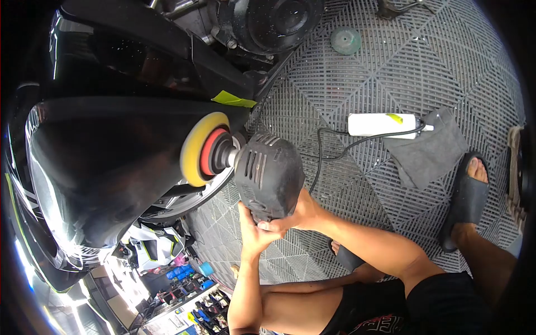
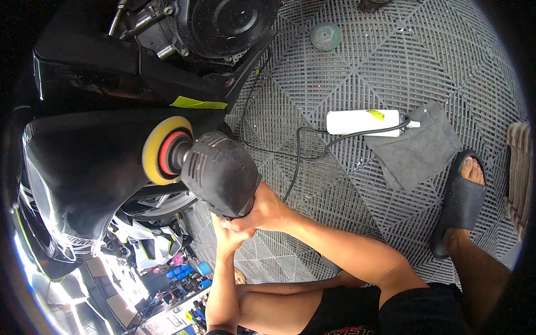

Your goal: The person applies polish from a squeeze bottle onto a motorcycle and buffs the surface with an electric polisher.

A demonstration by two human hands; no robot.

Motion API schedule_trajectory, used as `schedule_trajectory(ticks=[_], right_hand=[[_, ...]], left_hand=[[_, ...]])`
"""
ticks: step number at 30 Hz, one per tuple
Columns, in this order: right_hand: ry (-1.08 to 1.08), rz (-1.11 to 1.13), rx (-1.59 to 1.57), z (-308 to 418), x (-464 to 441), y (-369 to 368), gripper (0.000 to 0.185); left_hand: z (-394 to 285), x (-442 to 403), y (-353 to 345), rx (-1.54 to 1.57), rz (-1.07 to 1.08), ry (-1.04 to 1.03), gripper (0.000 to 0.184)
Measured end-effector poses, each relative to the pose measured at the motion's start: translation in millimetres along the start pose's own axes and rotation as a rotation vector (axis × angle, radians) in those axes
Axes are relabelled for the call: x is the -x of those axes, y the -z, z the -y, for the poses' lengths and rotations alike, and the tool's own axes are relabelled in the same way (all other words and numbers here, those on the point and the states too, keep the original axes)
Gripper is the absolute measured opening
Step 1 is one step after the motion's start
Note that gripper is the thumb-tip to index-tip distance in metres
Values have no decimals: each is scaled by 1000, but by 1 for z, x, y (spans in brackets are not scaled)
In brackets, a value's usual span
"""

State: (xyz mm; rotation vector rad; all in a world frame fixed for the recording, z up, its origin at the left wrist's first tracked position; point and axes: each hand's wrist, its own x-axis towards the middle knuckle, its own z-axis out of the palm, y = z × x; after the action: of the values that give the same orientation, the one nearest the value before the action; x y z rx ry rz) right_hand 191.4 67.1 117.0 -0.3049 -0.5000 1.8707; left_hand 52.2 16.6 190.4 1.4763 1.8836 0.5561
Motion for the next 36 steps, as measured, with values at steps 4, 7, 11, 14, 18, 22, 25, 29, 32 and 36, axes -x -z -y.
schedule_trajectory(ticks=[4,7,11,14,18,22,25,29,32,36], right_hand=[[63,-71,-21,21,0,-11,58],[134,0,142,22,1,-10,57],[95,54,122,15,0,-7,60],[109,-11,38,2,0,1,66],[-4,10,-37,-13,-2,15,71],[-133,14,-91,-29,-4,24,72],[-180,6,-32,-42,-6,30,71],[-218,14,-56,-54,-10,38,69],[-189,-9,-110,-71,-11,42,64],[-225,5,-145,-79,-13,49,60]], left_hand=[[-4,9,7,63,22,39,70],[10,19,16,54,55,57,71],[31,19,23,-256,106,-144,88],[35,13,12,-148,41,-83,90],[28,0,-3,-62,-2,-8,82],[38,-6,-10,-49,-35,54,71],[48,-10,-8,-113,-32,68,69],[45,-17,-6,-230,43,69,76],[36,-22,-13,-222,39,108,74],[28,-27,-19,-233,46,198,68]])
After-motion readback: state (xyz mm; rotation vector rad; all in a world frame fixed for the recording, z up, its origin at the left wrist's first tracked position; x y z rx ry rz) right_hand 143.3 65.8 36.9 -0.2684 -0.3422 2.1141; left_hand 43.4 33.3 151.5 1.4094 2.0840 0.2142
